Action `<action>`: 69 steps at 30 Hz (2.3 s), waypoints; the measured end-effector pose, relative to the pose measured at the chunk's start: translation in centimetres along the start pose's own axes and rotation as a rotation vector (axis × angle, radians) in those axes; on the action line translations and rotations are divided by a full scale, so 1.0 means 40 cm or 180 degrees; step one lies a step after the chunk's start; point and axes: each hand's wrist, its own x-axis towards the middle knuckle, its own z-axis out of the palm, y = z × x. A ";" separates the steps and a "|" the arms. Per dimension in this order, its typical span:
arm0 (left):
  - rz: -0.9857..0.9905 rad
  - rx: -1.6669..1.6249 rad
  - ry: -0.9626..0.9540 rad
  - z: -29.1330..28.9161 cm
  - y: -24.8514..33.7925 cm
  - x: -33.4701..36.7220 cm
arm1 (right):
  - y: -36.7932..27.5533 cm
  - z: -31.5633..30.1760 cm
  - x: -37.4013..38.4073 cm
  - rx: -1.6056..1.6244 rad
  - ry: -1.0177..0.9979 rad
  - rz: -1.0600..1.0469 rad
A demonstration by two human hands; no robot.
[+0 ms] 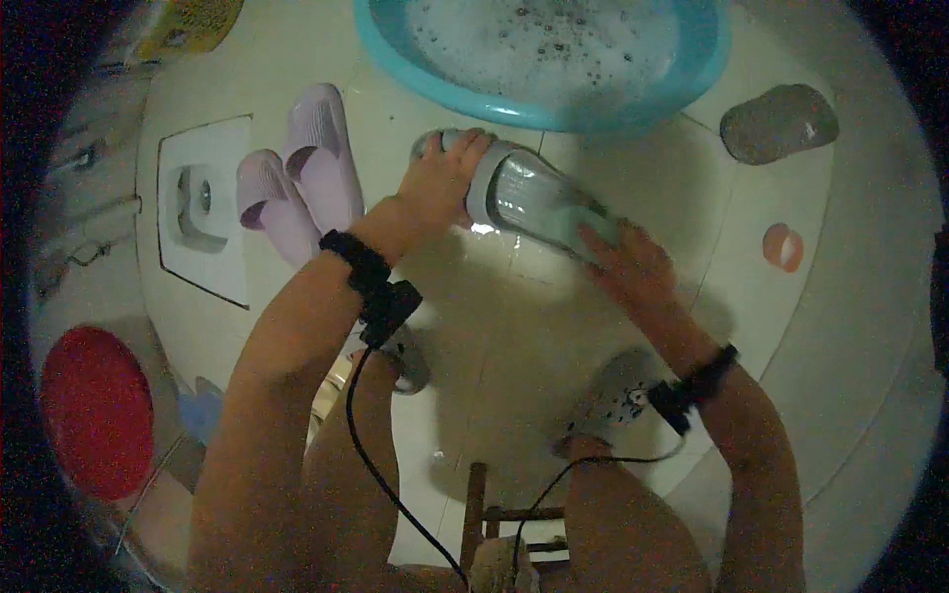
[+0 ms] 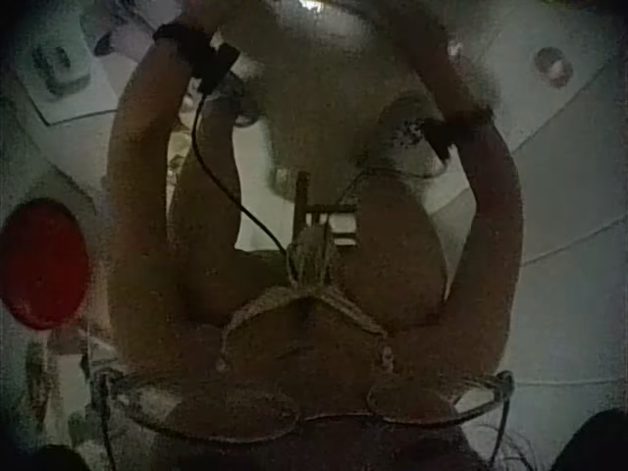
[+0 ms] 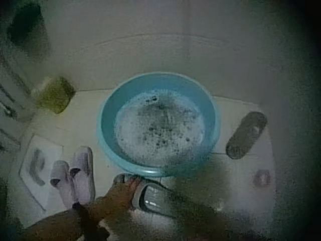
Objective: The recorder washes and scrubs several pairs of slippers and shoes in a basin of soapy water on the bathroom floor.
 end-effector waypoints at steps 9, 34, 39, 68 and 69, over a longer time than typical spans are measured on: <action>-0.0046 0.0366 0.0166 0.041 -0.066 0.013 | -0.008 0.061 0.179 0.0123 0.0189 -0.0373; 0.0083 -0.0017 -0.0100 -0.024 -0.075 -0.001 | -0.105 0.111 0.292 0.0679 -0.0208 -0.0676; 0.0159 0.0109 0.0085 -0.025 -0.102 -0.015 | -0.036 0.030 0.111 0.0208 -0.0377 -0.0113; 0.0874 -0.0950 0.0489 -0.054 0.226 0.022 | 0.122 -0.199 -0.069 0.1121 -0.0282 0.1892; 0.1044 -0.0671 0.0577 -0.047 0.230 0.058 | 0.125 -0.209 -0.097 0.1150 -0.0391 0.1904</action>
